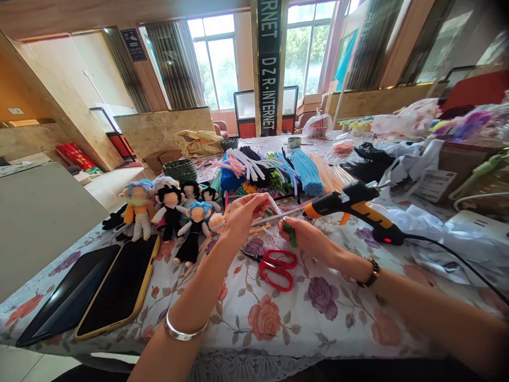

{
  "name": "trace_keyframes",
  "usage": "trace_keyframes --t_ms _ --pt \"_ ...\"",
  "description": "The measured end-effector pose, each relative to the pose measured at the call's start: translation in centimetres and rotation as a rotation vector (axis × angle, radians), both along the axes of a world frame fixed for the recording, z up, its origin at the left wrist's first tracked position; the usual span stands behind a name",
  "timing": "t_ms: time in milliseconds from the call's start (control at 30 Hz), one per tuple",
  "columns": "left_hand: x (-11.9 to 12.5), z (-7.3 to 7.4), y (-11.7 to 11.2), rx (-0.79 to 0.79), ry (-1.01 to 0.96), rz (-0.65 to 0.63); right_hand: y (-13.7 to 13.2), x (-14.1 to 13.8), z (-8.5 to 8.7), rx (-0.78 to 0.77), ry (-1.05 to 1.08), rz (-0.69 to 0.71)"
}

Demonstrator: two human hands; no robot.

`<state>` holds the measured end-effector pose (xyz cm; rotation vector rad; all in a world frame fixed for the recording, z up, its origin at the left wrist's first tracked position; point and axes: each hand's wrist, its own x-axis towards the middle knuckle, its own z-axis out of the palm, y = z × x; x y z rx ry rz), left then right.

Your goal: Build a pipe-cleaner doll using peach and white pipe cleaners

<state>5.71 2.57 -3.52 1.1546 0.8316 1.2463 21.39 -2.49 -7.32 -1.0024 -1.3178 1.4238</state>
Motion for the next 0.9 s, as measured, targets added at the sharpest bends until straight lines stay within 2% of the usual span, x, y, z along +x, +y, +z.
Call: trace_keyframes --t_ms 133,300,633,900 --pt "0.0 0.0 -0.1 0.000 -0.047 -0.019 -0.1 0.0 0.1 -0.022 0.093 0.147" --pt "0.0 0.0 -0.2 -0.007 -0.069 -0.017 0.3 0.0 -0.1 -0.048 0.128 0.194" --pt "-0.2 -0.5 0.3 -0.019 -0.060 -0.035 0.0 -0.3 0.8 -0.088 0.153 0.194" --pt "-0.4 -0.5 0.5 -0.028 -0.050 -0.010 0.0 -0.5 0.8 -0.101 0.082 0.160"
